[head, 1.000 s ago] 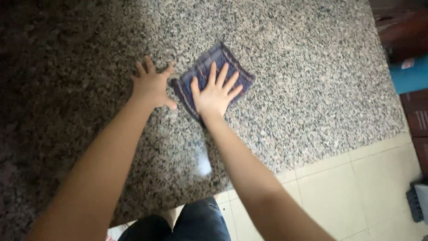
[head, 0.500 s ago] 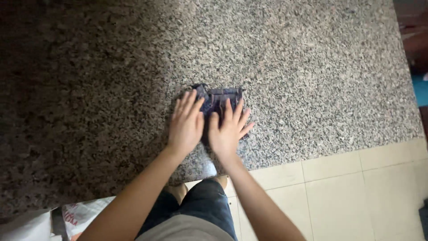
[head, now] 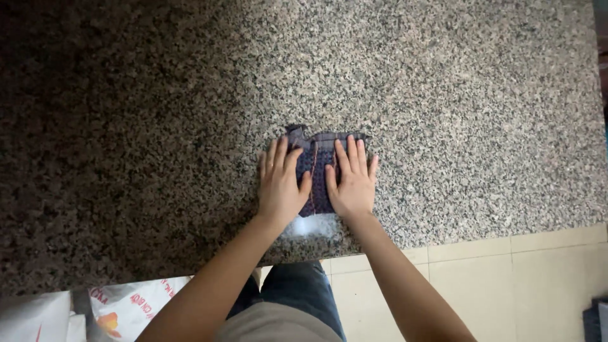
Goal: The recorder wrings out a cleaning cloth in the sink, wipes down a granite countertop, and then rinses the cloth again.
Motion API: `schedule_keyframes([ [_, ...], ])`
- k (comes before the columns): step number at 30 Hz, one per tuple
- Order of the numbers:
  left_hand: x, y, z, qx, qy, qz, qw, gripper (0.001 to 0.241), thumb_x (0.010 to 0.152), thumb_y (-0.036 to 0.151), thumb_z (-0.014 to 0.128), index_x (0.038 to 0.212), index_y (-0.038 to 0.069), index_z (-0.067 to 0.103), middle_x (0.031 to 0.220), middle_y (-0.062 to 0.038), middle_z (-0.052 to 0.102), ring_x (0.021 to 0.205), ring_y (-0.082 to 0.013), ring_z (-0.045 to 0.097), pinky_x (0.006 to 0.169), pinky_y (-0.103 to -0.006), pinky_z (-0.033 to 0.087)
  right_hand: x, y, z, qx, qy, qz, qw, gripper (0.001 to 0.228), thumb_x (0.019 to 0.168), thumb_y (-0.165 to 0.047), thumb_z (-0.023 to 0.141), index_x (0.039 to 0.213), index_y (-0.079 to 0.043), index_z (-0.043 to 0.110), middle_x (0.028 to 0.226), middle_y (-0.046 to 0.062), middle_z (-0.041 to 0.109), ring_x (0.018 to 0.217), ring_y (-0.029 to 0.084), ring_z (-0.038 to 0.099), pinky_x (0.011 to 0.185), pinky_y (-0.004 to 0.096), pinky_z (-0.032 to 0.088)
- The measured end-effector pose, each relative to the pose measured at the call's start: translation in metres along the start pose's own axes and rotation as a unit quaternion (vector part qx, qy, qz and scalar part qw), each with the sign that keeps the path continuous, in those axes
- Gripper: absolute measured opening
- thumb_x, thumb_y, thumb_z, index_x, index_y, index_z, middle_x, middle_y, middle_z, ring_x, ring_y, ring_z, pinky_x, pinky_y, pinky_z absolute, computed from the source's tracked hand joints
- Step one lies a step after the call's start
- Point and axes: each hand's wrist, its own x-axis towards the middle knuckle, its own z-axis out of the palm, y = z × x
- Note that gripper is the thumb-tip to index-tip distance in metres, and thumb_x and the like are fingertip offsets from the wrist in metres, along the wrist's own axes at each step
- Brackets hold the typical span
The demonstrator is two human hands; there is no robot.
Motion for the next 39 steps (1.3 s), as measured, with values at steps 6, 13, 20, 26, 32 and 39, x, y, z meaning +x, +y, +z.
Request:
schedule_keyframes([
  [6,0.029,-0.004,0.077,-0.176,0.075,-0.202,0.961,0.112,0.059,0.022,0.096,0.152,0.001,0.037,0.126,-0.02,0.056,0.121,-0.0411,0.052,0.108,-0.0513,0.038,0.003,0.006,0.004,-0.007,0.007,-0.018,1.0,0.064,0.105,-0.044,0.05,0.165,-0.028,0.037,0.175,0.002,0.026,0.162,0.024,0.019,0.128,0.061,0.012],
  [13,0.049,-0.014,0.003,-0.235,-0.04,-0.184,0.954,0.05,0.052,0.047,0.099,0.078,0.012,0.076,0.067,-0.009,0.071,0.069,-0.0309,0.074,0.053,-0.038,0.051,0.013,0.032,0.008,-0.013,0.015,-0.02,1.0,0.061,0.105,-0.046,0.05,0.163,-0.029,0.039,0.175,0.0,0.027,0.162,0.021,0.019,0.129,0.062,0.007],
  [20,0.045,-0.006,-0.05,0.167,0.16,0.03,0.972,0.044,0.087,0.013,0.085,0.124,0.003,0.064,0.111,-0.015,0.06,0.103,-0.0342,0.066,0.079,-0.0471,0.056,0.015,0.02,-0.014,-0.017,0.036,-0.049,0.998,0.058,0.111,-0.041,0.046,0.165,-0.022,0.04,0.174,0.008,0.029,0.162,0.025,0.021,0.127,0.062,-0.001],
  [26,0.007,0.021,0.025,0.142,0.037,0.09,0.985,0.055,0.105,0.047,0.053,0.157,0.028,0.052,0.173,-0.009,0.03,0.157,-0.0487,0.022,0.12,-0.0748,0.013,0.017,0.024,0.012,0.001,0.001,-0.081,0.997,0.063,0.109,-0.048,0.044,0.168,-0.027,0.033,0.176,0.007,0.022,0.163,0.03,0.012,0.128,0.063,0.001],
  [32,-0.053,0.002,0.013,0.174,0.013,0.102,0.979,0.058,0.104,0.045,0.047,0.16,0.032,0.046,0.173,-0.009,0.03,0.158,-0.0462,0.021,0.12,-0.0721,0.015,-0.04,-0.007,0.007,-0.02,-0.014,-0.095,0.995,0.065,0.106,-0.049,0.046,0.166,-0.025,0.036,0.175,0.009,0.025,0.162,0.036,0.014,0.125,0.066,0.006],
  [39,-0.012,-0.01,0.0,0.15,0.02,0.13,0.98,0.061,0.101,0.03,0.046,0.162,0.024,0.045,0.171,-0.011,0.035,0.158,-0.0369,0.03,0.125,-0.06,0.02,0.001,-0.02,0.004,0.01,-0.019,-0.116,0.993,0.064,0.108,-0.046,0.045,0.166,-0.022,0.037,0.175,0.009,0.025,0.161,0.036,0.018,0.127,0.055,0.017],
])
